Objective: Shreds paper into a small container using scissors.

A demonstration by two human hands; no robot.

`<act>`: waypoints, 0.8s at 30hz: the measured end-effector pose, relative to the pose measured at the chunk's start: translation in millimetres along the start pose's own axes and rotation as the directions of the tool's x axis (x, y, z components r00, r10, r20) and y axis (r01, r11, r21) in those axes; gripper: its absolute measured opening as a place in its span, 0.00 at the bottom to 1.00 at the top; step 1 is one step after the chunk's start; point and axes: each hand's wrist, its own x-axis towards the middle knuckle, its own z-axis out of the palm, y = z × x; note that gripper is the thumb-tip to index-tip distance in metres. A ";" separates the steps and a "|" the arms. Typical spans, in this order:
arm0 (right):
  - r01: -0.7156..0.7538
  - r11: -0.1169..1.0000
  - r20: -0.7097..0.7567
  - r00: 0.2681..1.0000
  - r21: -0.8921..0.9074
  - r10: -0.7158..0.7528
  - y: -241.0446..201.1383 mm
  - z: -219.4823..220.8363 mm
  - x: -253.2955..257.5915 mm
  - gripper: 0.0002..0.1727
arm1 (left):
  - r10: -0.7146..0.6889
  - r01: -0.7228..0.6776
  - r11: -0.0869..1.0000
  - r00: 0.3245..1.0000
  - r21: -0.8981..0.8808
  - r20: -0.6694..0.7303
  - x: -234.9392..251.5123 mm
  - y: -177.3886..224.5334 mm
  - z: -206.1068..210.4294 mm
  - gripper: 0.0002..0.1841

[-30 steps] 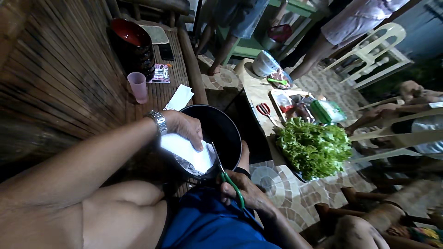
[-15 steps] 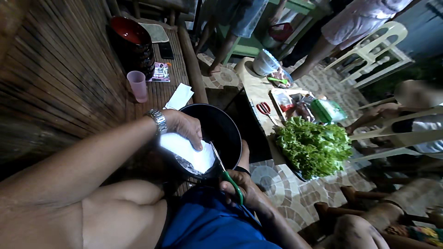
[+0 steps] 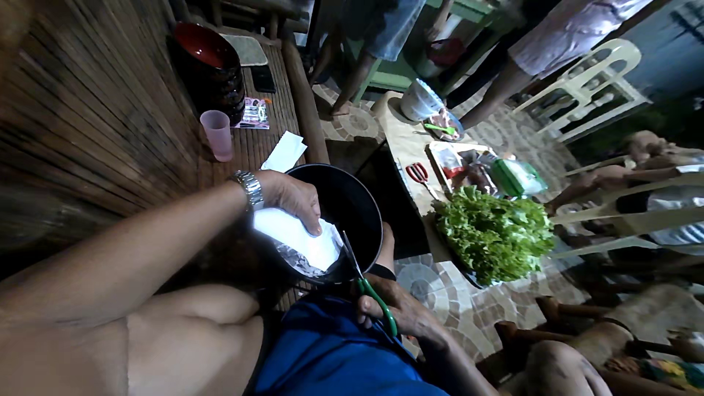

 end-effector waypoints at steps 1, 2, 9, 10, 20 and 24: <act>-0.004 1.000 0.011 1.000 -0.001 0.004 -0.8 0.4 1.1 0.37 | 0.000 0.000 1.000 1.000 -0.008 0.002 -0.1 0.2 0.3 0.14; -0.004 1.000 0.013 1.000 0.002 0.004 -2.0 1.4 2.9 0.36 | 0.003 -0.002 1.000 1.000 -0.017 0.005 0.2 0.2 0.6 0.14; 0.034 0.999 -0.013 0.999 0.007 -0.034 -4.2 4.6 12.3 0.36 | 0.015 -0.015 1.000 1.000 -0.017 0.016 1.9 -0.6 0.3 0.15; 0.034 0.999 -0.011 0.999 0.008 -0.034 -4.2 4.5 12.2 0.36 | 0.015 -0.015 1.000 1.000 -0.013 0.017 1.5 -0.5 0.0 0.15; 0.023 0.995 -0.071 0.997 0.095 -0.016 -1.9 8.7 10.4 0.26 | 0.011 -0.010 1.000 1.000 -0.019 0.023 1.9 -1.3 0.4 0.15; 0.018 0.992 -0.057 0.998 0.127 -0.011 -2.2 8.2 10.3 0.25 | -0.004 0.005 1.000 1.000 -0.017 0.023 1.1 0.7 1.0 0.15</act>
